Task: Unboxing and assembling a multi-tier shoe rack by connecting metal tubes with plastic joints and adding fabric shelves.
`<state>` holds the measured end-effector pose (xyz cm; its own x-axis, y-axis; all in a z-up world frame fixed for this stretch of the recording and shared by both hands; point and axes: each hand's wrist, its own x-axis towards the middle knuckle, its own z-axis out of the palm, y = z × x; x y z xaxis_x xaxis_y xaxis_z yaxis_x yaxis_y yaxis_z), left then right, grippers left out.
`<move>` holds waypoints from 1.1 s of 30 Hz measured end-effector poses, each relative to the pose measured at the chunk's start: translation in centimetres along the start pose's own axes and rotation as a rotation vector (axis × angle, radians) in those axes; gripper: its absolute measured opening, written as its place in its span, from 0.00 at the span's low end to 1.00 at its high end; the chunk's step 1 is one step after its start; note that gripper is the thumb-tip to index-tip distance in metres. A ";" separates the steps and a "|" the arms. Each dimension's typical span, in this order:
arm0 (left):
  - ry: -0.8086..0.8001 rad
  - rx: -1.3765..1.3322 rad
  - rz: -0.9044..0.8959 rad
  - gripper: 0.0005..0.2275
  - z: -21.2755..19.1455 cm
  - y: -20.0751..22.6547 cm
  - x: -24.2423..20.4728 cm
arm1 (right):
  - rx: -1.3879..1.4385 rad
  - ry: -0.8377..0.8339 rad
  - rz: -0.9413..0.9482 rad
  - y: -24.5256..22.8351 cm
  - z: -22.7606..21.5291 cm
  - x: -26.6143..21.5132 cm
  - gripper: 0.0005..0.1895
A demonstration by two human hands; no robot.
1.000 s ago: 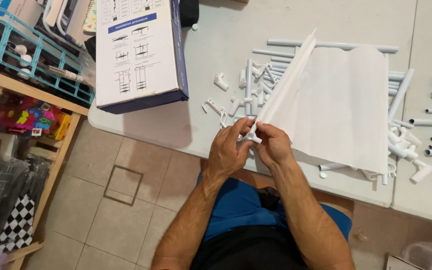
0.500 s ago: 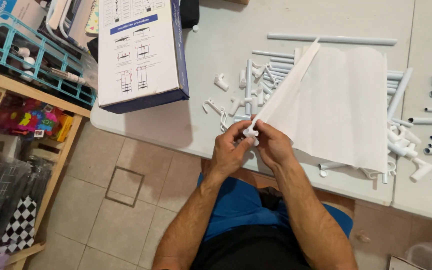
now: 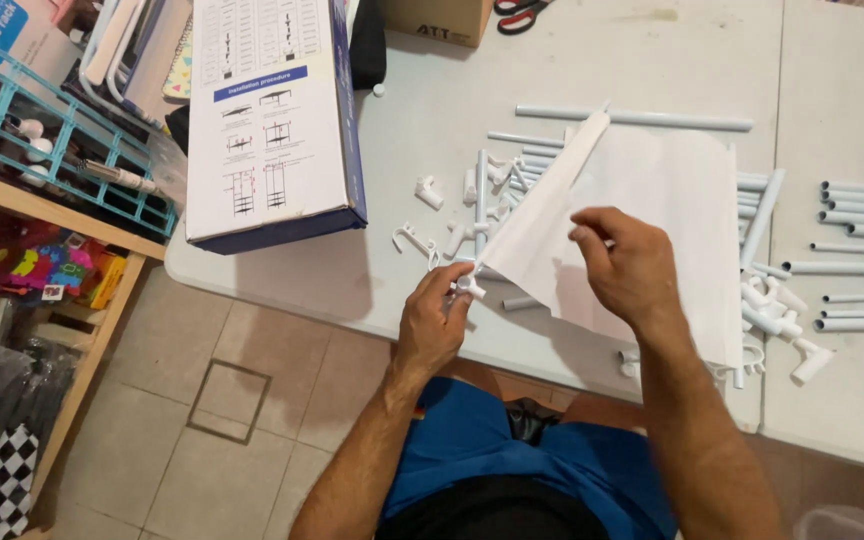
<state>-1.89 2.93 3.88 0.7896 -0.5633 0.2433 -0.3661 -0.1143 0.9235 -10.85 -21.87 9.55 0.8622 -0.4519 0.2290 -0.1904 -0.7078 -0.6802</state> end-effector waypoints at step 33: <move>-0.091 -1.031 -0.263 0.09 1.6 5.5 3.6 | -0.464 -0.238 -0.705 -2.2 -11.5 6.0 0.06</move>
<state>-1.85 -1.06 9.35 0.7278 -0.6856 0.0166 0.4371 0.4823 0.7592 -10.71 -29.27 20.47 0.9163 0.2622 0.3026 0.2960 -0.9525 -0.0711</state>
